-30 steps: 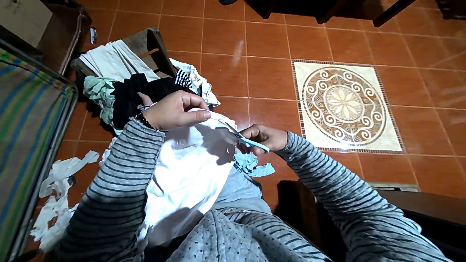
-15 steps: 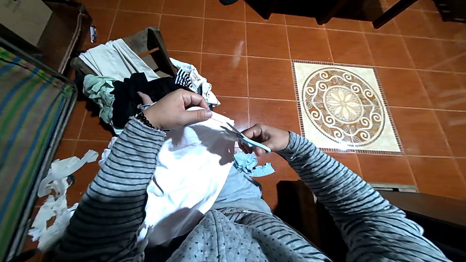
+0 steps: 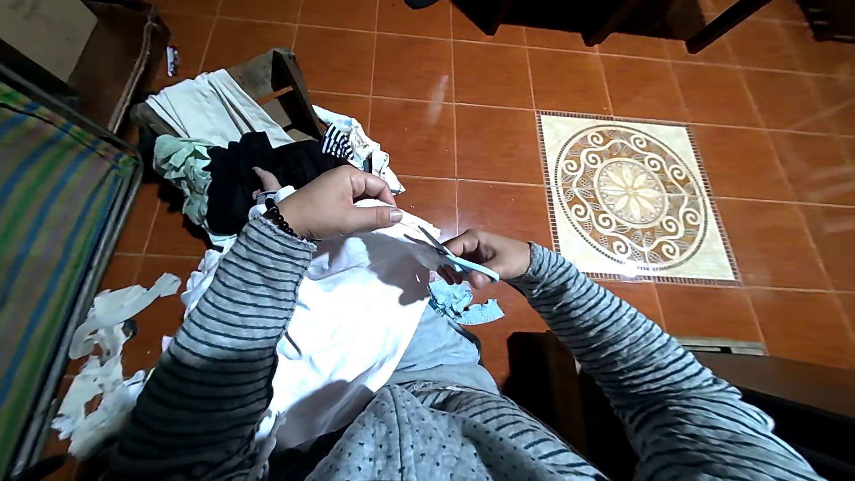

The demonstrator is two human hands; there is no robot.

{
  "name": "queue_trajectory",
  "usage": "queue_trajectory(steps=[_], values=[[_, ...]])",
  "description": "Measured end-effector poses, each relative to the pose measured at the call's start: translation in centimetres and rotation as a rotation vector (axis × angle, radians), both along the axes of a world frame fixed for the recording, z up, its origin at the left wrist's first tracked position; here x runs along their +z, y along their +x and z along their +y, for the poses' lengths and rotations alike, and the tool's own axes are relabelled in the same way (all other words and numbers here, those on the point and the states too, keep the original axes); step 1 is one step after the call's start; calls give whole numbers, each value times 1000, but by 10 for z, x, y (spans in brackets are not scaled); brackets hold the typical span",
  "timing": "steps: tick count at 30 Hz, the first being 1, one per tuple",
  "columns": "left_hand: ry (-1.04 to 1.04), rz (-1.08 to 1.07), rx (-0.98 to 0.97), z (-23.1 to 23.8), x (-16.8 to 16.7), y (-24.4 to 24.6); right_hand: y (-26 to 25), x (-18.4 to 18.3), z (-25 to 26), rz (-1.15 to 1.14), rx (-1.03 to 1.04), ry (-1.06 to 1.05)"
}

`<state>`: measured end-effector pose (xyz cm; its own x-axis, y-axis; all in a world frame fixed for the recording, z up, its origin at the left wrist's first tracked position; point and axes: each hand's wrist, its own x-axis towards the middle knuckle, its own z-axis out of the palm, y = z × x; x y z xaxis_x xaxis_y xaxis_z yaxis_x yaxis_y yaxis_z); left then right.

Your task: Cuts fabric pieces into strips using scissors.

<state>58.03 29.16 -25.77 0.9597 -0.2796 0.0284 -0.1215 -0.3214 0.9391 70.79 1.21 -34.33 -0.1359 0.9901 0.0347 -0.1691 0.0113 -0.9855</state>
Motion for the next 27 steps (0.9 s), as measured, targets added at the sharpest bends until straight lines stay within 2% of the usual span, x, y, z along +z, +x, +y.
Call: queue_trajectory(steps=[19,27], values=[[24,10,25,-2,3,0,1,3,3,-33,-33,2],[-15,-28,45,21,-2,-9,6,-2,-8,-6,-41,4]])
